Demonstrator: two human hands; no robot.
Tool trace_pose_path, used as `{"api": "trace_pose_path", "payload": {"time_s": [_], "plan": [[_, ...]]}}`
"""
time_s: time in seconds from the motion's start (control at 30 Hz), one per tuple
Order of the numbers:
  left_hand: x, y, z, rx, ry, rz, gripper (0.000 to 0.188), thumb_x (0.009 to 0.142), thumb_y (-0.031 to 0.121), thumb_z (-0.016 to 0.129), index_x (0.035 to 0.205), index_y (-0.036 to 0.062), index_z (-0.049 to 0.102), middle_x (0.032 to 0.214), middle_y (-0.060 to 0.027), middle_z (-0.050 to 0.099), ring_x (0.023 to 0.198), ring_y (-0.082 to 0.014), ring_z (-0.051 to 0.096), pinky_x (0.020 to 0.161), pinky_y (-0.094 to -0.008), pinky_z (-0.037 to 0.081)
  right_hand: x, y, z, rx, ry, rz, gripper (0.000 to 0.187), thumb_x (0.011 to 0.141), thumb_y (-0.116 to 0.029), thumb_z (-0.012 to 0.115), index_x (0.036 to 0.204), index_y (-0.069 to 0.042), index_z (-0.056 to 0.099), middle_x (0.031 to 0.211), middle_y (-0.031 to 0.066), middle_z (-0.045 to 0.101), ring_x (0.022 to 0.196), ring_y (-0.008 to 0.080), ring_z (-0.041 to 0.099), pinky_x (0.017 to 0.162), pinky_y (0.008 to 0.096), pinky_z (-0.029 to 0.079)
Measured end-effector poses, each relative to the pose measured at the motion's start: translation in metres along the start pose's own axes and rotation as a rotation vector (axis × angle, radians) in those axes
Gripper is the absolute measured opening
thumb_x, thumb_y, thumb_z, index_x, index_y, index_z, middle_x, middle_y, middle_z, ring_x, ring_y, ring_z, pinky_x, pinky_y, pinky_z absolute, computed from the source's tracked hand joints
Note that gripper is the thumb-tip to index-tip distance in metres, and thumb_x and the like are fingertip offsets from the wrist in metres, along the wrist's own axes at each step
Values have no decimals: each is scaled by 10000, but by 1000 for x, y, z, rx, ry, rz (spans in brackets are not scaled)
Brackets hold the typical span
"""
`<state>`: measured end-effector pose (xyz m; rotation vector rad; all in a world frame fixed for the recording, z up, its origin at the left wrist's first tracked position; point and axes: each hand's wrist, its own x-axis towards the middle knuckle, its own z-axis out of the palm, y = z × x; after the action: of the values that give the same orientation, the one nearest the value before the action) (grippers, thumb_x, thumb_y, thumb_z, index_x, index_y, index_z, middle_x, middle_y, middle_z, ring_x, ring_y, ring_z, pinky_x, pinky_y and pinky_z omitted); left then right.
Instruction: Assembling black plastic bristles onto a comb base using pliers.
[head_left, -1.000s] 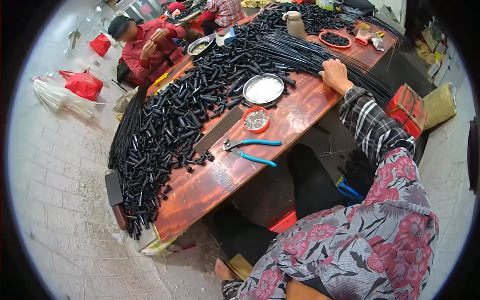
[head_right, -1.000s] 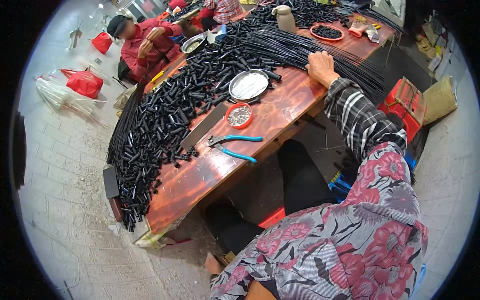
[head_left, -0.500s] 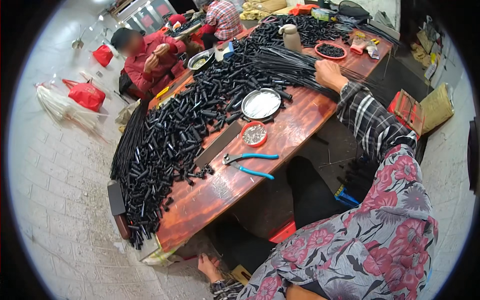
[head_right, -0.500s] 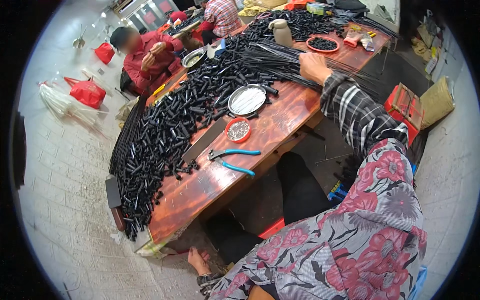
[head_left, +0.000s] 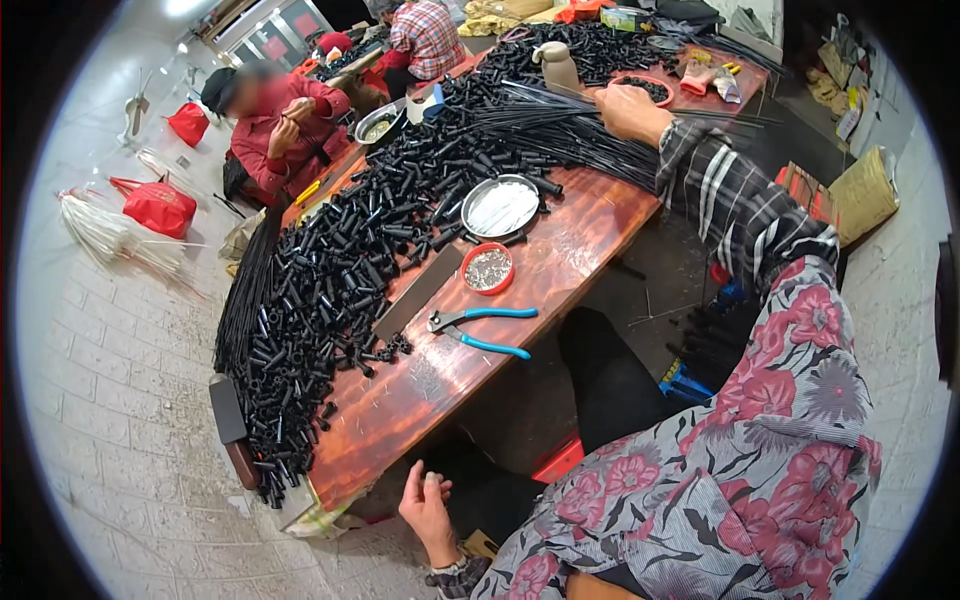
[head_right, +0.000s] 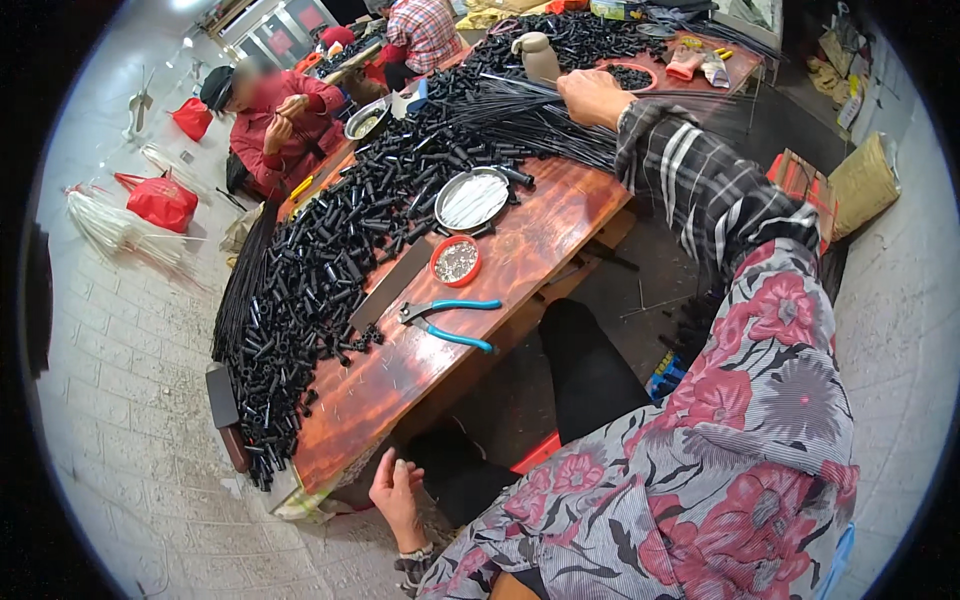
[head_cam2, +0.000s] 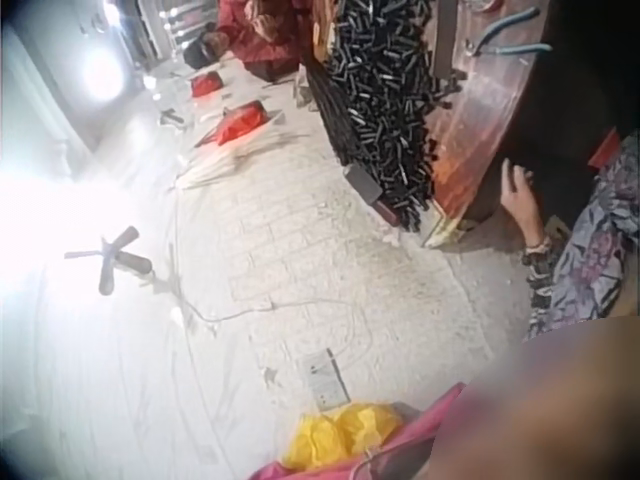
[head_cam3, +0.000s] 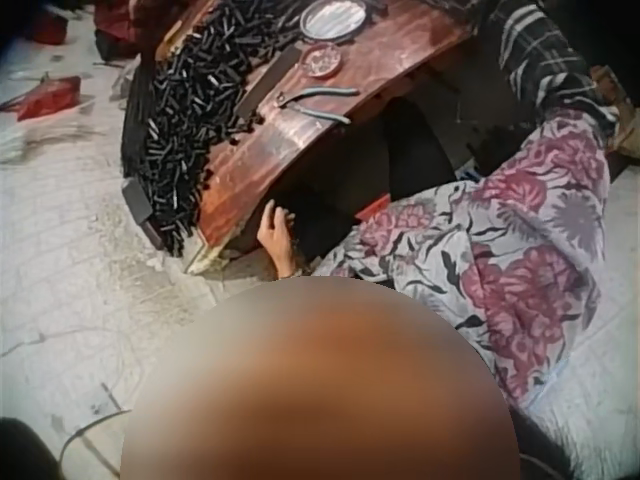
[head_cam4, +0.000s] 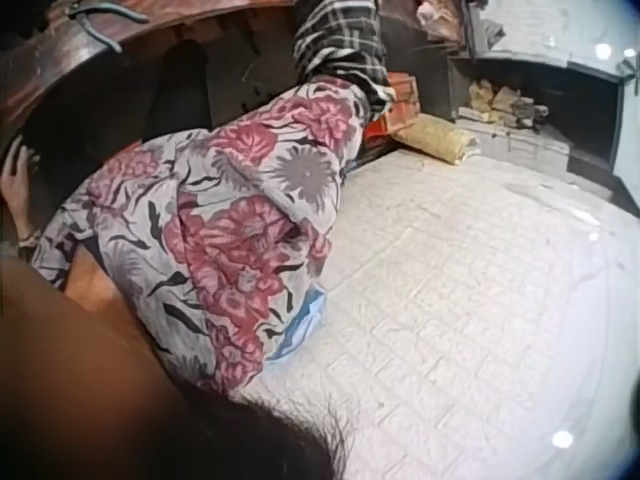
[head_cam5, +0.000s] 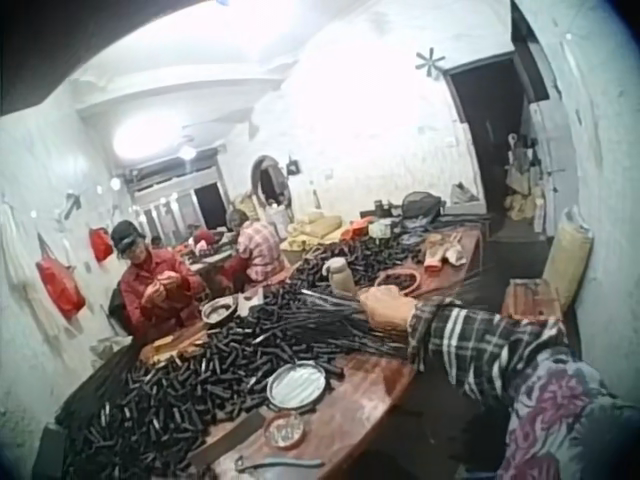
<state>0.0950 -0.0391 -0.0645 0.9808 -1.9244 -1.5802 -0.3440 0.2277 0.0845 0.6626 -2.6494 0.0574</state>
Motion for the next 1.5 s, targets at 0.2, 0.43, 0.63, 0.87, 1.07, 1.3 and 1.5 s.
{"api": "trace_pose_path", "payload": {"time_s": [0.2,0.43,0.63,0.87,1.07,1.3,1.5], "plan": [[5,19,21,-55,-49,34,310,828,73,543,1124,-15,522,758,-44,584,639,-90,571,580,-193,455,-3,6,14,82,-25,31,184,699,-101,522,807,34,586,813,234,597,769,364,594,650,447,472],[9,18,29,-82,-89,105,320,837,83,540,1140,-13,507,779,-67,599,653,-116,584,587,-219,477,-10,-3,-2,-9,16,-19,203,675,-39,527,873,-24,566,807,171,610,781,321,607,630,417,502],[6,17,29,-67,-69,117,322,829,85,550,1137,-3,516,764,-59,598,652,-111,582,595,-210,471,-7,-15,-20,47,127,119,254,790,-271,512,841,-32,579,846,207,601,805,380,578,667,458,463],[15,28,37,-54,-80,173,269,802,47,567,1066,-6,569,691,1,547,622,-62,524,584,-204,453,67,21,25,628,134,-120,271,804,-278,532,740,-14,542,644,102,512,616,207,487,525,340,376],[19,55,47,-17,-96,199,252,813,40,552,1053,-36,570,806,-56,604,661,-90,559,617,-209,456,127,35,27,975,397,-248,248,799,-211,546,648,-17,515,514,38,470,457,117,447,429,278,351],[40,65,76,136,-67,463,216,818,44,552,1015,-42,571,823,-57,577,693,-110,542,626,-212,435,77,-39,-83,1611,695,-43,286,834,-160,486,585,-20,469,493,21,424,408,119,407,387,297,304],[48,76,126,443,-166,841,317,702,120,654,1000,36,588,928,-139,510,844,-276,497,750,-355,403,23,-46,-78,2009,316,293,324,879,-200,458,598,-42,435,489,-4,349,421,86,302,416,278,228]]}}
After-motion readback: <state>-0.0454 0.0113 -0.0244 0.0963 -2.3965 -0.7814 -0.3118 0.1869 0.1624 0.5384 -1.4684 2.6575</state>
